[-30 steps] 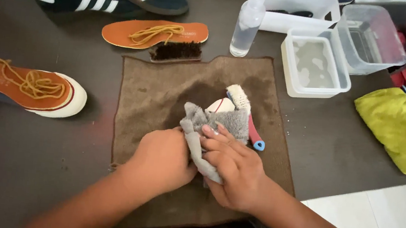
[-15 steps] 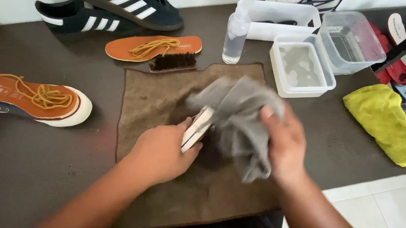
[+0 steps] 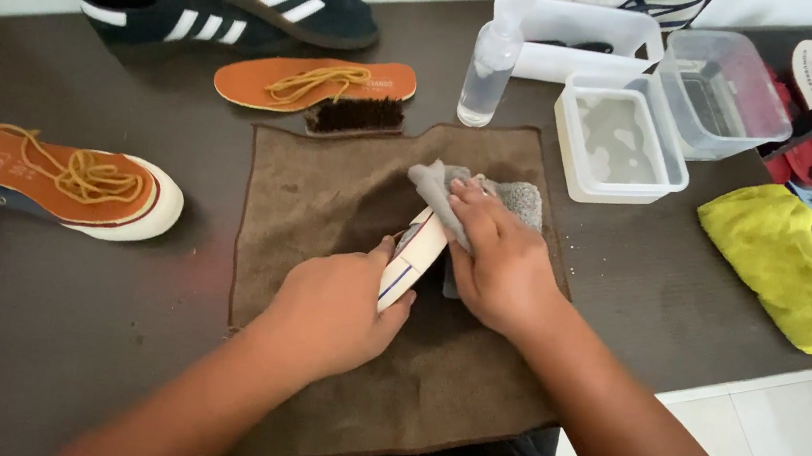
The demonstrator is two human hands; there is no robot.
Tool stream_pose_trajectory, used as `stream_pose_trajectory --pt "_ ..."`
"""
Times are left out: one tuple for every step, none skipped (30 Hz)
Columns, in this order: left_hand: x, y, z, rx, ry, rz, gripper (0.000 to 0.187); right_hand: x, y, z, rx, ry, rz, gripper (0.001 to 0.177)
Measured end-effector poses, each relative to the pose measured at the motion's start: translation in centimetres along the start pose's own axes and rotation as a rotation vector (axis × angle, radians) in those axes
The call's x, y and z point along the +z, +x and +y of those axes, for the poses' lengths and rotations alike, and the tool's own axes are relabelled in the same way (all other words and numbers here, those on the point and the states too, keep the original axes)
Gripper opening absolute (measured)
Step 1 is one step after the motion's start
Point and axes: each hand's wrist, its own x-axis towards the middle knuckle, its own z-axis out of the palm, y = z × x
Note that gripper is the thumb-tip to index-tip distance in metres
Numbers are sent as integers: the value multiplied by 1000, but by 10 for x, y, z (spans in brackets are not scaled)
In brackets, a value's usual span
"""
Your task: The person scrubs the white rubber sole of a light blue canvas sneaker with a blue-handled brush, then wipes the sole with a gray cloth. The person repeats this scrubbing and wiping cycle several times, rotating the shoe to clean different areas of the sole and side.
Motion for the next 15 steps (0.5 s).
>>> stream_pose_trajectory --pt "0 2 -2 -3 -7 -7 69 1 0 -2 3 3 -9 34" --pt "1 3 -3 1 11 -8 69 1 -1 -5 -54 -16 24 33" --pt "1 5 -4 6 30 -10 69 0 -1 -7 -109 -36 56 32" --pt "4 6 -5 5 23 -17 69 -3 -2 -13 -106 -34 47 32" --pt "5 8 -7 11 22 -13 69 -5 0 -19 -135 -36 45 32" --pt "6 9 -9 17 22 -9 69 -8 1 -25 -163 -38 43 33" --pt "7 10 -9 14 18 -8 69 -7 -1 -27 -165 -35 40 33" --pt "9 10 -8 13 9 6 69 -6 -4 -30 -173 -51 45 33" --pt "10 10 -8 13 2 18 68 -6 -7 -33 -176 -68 51 33" --pt "12 10 -9 11 1 15 68 -8 -8 -36 -174 -65 48 33" --pt "12 11 -10 27 8 26 67 -9 -6 -36 -196 -51 49 33" --pt "12 12 -10 44 15 38 66 -11 -5 -37 -218 -36 49 32" --pt "18 16 -15 47 18 39 66 -14 -6 -44 -218 -40 53 32" --pt "25 19 -21 59 8 48 56 -17 -7 -50 -239 18 33 31" --pt "31 23 -26 70 -2 55 48 -19 -8 -57 -258 76 14 30"
